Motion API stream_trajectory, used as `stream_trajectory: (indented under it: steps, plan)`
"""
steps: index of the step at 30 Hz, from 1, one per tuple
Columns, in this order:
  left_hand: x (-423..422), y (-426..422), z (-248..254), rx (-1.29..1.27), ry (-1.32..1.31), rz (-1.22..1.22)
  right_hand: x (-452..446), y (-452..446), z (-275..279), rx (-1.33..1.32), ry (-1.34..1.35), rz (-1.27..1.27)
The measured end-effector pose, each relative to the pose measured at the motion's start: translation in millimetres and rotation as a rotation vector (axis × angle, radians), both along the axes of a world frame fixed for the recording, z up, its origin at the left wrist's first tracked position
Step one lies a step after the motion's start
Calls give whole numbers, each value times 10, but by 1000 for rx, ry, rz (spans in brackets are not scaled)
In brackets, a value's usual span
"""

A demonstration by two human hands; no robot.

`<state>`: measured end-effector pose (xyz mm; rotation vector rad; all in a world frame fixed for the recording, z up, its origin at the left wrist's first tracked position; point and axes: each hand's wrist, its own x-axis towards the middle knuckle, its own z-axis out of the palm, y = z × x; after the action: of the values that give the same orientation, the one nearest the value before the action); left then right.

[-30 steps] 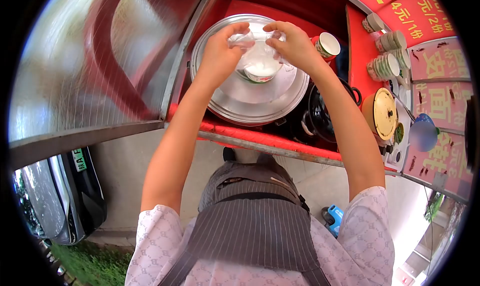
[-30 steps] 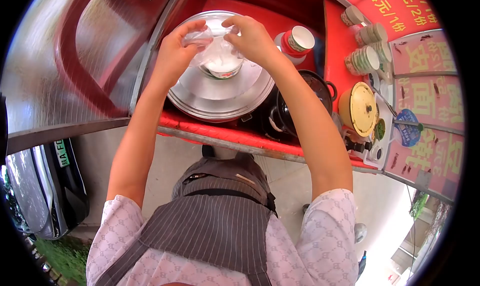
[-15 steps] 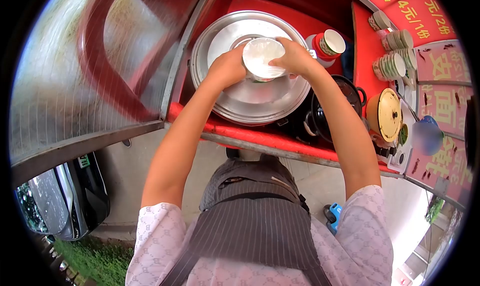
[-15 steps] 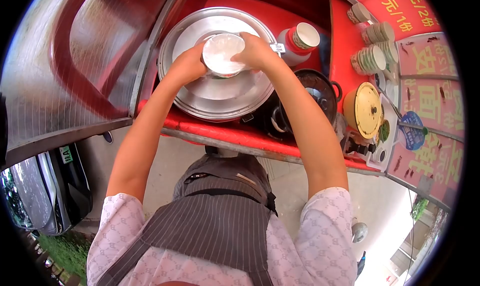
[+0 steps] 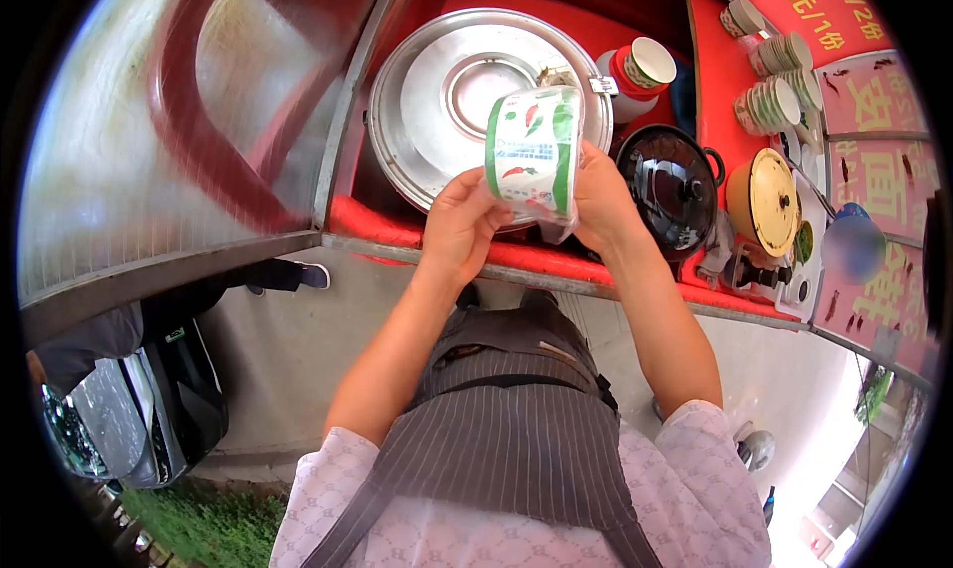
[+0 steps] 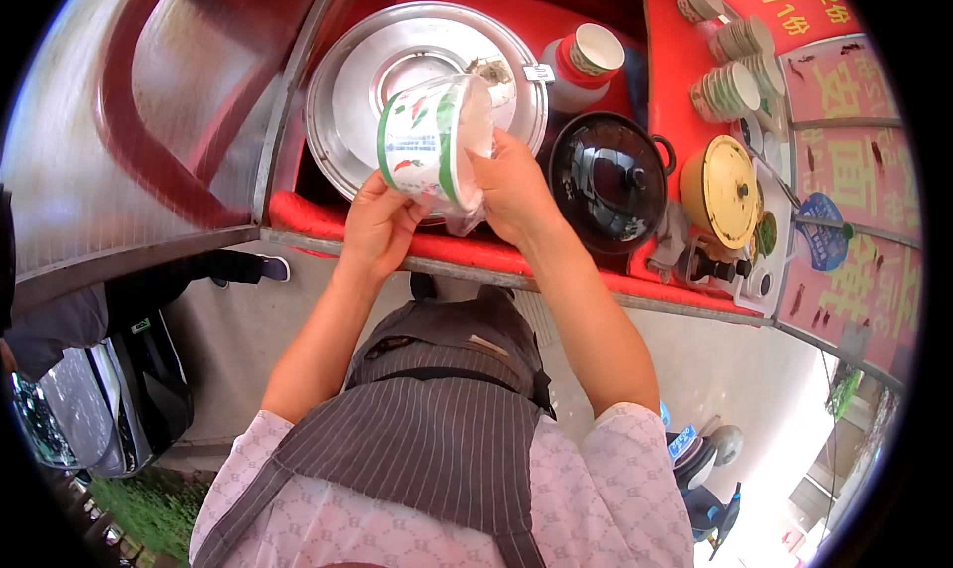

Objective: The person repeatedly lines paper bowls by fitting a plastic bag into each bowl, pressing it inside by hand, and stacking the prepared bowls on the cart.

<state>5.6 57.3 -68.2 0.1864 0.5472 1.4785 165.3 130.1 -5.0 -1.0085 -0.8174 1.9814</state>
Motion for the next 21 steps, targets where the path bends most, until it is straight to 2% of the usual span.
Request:
stream_trajectory:
  steps: [1, 3, 4, 5, 6, 7, 9, 10, 11, 12, 13, 15, 16, 17, 19, 21]
  plan:
    - [57, -51, 168, -98, 72, 68, -10, -69, -2, -4, -1, -5]
    - [12, -231, 352, -126, 142, 82, -2, -176, -1, 78, -76, -136]
    - [58, -371, 394, -31, 395, 130, 52, -257, 14, 132, -188, -170]
    - [72, -445, 436, 71, 650, 187, 61, -287, -11, 123, -188, -172]
    - [202, -468, 517, 186, 613, 188, 51, -340, -41, 195, -276, -180]
    - [308, -506, 488, 150, 567, 240, 27, -405, -54, 267, -364, -184]
    - [289, -485, 396, 64, 807, 256, -23, -539, -14, 256, -291, -179]
    - [265, -448, 391, 62, 807, 256, -11, -571, -40, 305, -290, -127]
    - [224, -396, 413, 64, 644, 237, 0, -595, -51, 356, -290, -74]
    - [188, -358, 457, 67, 482, 217, -7, -632, -25, 288, -135, -92]
    - [170, -340, 512, 65, 483, 216, 56, -663, -23, 287, -134, -93]
    - [131, -306, 653, -33, 112, 128, 239, -697, -35, 182, -25, 7]
    - [95, -303, 718, -33, -9, 44, 273, -709, -48, 238, -123, -4]
    - [89, -318, 708, -37, -10, 41, 285, -718, -96, 234, -125, -6]
    - [102, -351, 683, -38, -394, -145, 289, -714, -189, 309, -108, -109]
    - [189, -414, 715, -21, -373, -196, 334, -650, -141, 352, -192, -144]
